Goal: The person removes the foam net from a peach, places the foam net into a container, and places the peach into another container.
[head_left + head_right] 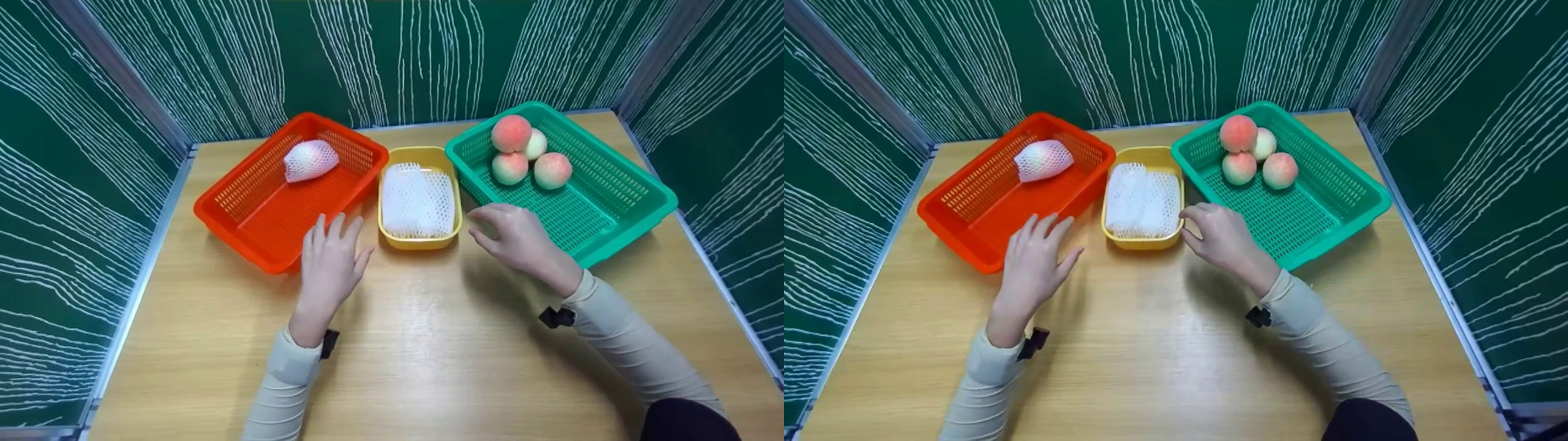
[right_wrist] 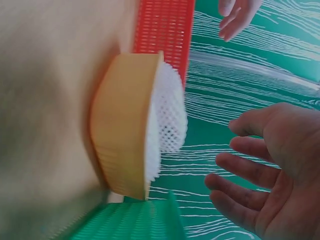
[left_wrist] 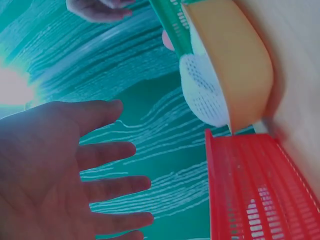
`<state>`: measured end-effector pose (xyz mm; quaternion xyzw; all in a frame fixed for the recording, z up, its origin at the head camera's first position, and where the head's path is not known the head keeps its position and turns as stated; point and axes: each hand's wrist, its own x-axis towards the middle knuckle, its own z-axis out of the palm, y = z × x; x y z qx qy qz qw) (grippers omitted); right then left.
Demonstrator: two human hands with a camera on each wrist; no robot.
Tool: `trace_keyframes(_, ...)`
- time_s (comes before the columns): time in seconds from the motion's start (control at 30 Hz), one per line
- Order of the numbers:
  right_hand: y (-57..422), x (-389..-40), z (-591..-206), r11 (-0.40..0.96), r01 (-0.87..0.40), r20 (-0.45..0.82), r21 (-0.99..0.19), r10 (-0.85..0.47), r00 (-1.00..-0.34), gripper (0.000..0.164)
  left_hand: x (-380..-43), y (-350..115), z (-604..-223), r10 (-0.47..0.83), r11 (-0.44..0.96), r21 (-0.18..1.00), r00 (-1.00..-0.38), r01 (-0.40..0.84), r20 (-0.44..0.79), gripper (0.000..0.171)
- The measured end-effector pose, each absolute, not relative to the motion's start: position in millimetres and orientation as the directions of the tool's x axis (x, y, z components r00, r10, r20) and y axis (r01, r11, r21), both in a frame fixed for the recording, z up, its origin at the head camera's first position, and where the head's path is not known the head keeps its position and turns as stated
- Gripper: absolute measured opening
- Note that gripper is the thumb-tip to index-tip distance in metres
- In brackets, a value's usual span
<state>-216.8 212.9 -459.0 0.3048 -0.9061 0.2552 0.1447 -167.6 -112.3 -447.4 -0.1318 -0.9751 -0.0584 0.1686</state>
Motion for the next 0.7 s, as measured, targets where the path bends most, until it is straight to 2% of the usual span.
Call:
trace_keyframes(0.23,210.5,-214.0,-477.0,0.673,-0.621,0.401,-0.402,-0.481,-0.78,0.025,-184.7,-133.0,-439.6,0.197,0.973,0.072,-0.95,0.22,0.242,0.057)
trace_keyframes(0.47,203.6,-206.9,-487.4,0.667,-0.602,0.334,-0.439,-0.501,-0.798,0.021,-204.7,-149.9,-414.7,0.156,0.985,0.063,-0.984,0.162,0.081,0.063)
trace_keyframes(0.7,190.4,-202.8,-485.4,0.634,-0.638,0.351,-0.437,-0.533,-0.77,0.015,-235.7,-170.9,-391.0,0.13,0.989,0.074,-0.991,0.127,-0.039,0.065)
